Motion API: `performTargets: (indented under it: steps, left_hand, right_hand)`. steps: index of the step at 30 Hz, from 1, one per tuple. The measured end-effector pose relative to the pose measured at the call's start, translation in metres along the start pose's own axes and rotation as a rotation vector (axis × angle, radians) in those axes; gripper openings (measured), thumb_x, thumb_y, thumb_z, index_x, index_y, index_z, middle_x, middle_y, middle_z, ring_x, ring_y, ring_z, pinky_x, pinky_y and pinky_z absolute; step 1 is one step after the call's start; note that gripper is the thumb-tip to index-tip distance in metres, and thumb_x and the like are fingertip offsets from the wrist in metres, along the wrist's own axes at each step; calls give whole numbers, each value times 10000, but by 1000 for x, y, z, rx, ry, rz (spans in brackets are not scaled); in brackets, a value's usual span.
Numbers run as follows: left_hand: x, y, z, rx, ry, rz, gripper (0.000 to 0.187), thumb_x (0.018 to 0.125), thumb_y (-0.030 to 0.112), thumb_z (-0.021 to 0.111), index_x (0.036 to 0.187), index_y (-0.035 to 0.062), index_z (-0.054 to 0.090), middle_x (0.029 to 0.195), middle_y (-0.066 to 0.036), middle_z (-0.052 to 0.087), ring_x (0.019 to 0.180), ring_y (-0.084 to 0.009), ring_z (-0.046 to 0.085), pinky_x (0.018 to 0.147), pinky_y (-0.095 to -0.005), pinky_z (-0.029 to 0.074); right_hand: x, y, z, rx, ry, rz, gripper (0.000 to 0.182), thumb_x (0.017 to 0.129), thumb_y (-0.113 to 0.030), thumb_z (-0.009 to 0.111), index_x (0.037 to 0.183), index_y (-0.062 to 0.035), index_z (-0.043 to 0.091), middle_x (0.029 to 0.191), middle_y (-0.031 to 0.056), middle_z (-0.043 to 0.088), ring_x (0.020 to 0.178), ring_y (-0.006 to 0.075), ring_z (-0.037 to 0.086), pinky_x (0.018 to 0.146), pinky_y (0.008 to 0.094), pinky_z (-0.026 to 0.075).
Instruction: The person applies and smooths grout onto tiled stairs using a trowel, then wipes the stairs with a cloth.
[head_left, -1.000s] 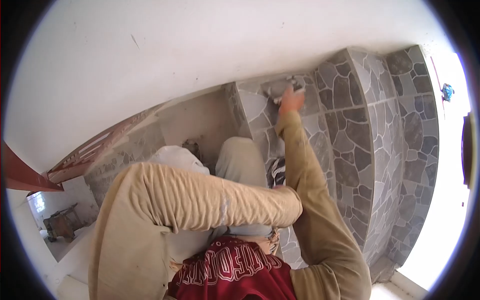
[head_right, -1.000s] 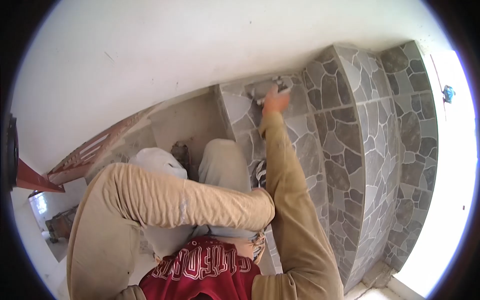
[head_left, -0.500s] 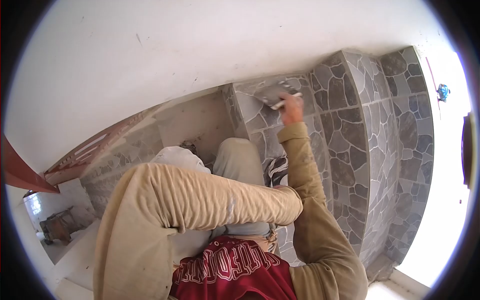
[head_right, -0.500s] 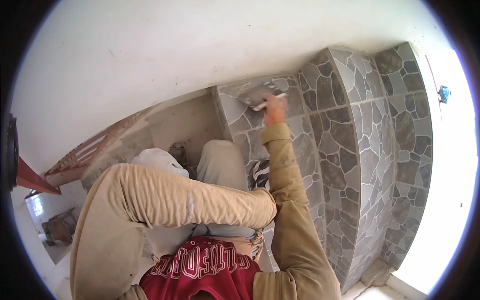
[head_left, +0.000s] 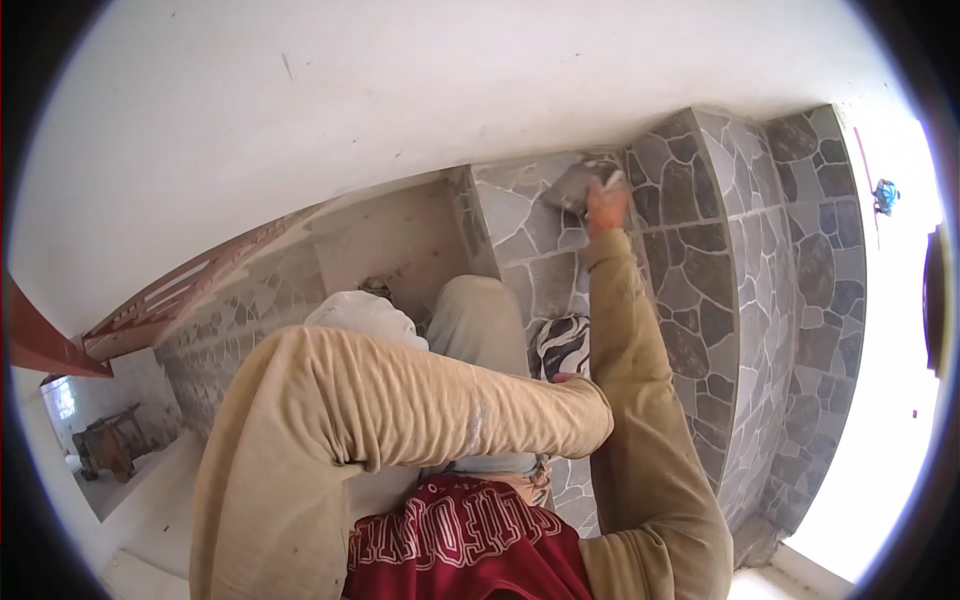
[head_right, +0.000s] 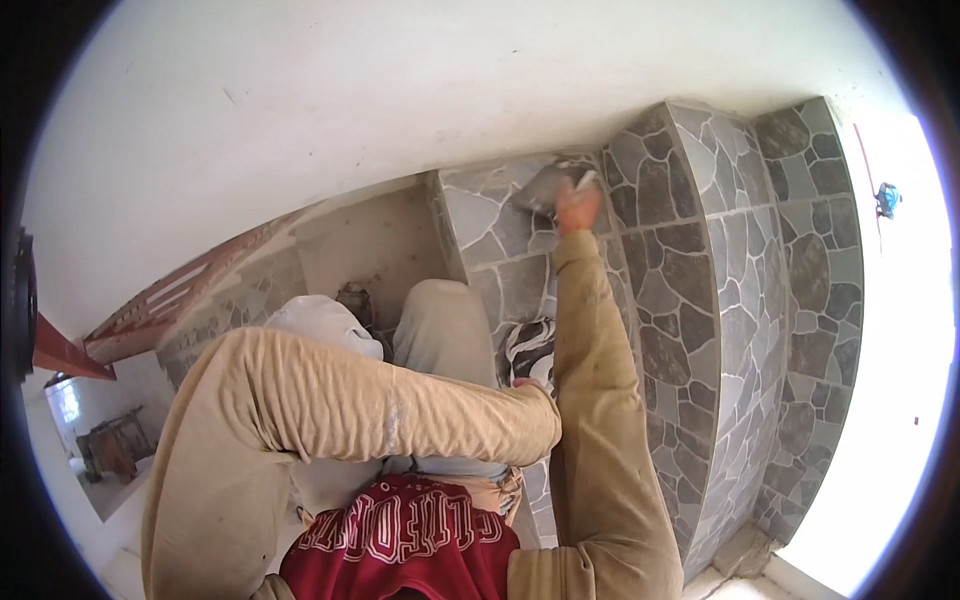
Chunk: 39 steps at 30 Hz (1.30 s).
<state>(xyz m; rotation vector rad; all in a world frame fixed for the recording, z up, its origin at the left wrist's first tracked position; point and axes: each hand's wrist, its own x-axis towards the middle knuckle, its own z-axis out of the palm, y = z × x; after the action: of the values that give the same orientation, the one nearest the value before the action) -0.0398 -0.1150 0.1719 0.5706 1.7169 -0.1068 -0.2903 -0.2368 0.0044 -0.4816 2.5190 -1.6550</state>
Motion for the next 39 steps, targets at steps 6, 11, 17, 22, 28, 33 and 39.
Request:
performTargets:
  steps: [6, 11, 17, 22, 28, 33, 39]
  left_hand:
    - [-33, -18, 11, 58, 71, 119, 450, 855, 433, 627, 1269, 261, 596, 1292, 16, 608, 1232, -224, 531, 1014, -528, 397]
    - [-2, -3, 8, -28, 14, 90, 440, 861, 423, 617, 1263, 245, 601, 1292, -4, 608, 1223, -237, 537, 1010, -529, 398]
    - [144, 57, -3, 32, -212, 34, 443, 884, 437, 558, 1276, 235, 596, 1317, -26, 596, 1242, -275, 518, 1020, -525, 394]
    - [16, 21, 20, 39, 66, 94, 493, 777, 512, 669, 1233, 328, 631, 1314, 27, 600, 1238, -270, 516, 995, -579, 371]
    - [77, 57, 7, -1, -198, -15, 506, 774, 532, 669, 1244, 353, 617, 1323, 36, 591, 1255, -278, 495, 994, -591, 365]
    - [160, 81, 42, -127, -231, -123, 521, 784, 548, 647, 1268, 361, 599, 1339, 37, 581, 1282, -271, 471, 998, -599, 357]
    - [25, 34, 16, -32, -163, -5, 498, 853, 503, 570, 1292, 268, 586, 1356, -5, 570, 1299, -254, 459, 1043, -561, 337]
  right_hand:
    - [13, -10, -11, 101, 41, -68, 223, 852, -160, 671, 751, -18, 533, 661, 21, 509, 622, 117, 435, 542, 313, 379]
    - [-29, 16, 41, -310, 132, -294, 536, 821, -297, 760, 1117, 55, 484, 967, 147, 545, 844, 245, 531, 782, 410, 468]
    - [-78, -67, 24, -116, -126, -81, 449, 855, -324, 688, 961, 89, 549, 937, 282, 579, 843, 371, 542, 772, 480, 427]
    - [-58, -17, 51, 115, 8, -4, 400, 864, -307, 694, 923, 61, 549, 931, 211, 578, 858, 291, 529, 780, 436, 435]
    - [-137, -76, 75, 196, -514, 90, 407, 891, -300, 687, 1038, 48, 537, 1097, 186, 536, 1012, 245, 499, 847, 401, 427]
    - [-97, -39, 61, 353, -168, 113, 479, 890, -345, 670, 1040, 85, 521, 976, 219, 554, 819, 303, 503, 713, 442, 421]
    - [-158, -86, 88, 15, -384, -310, 341, 873, -290, 701, 836, 10, 543, 793, 104, 572, 719, 216, 524, 622, 410, 415]
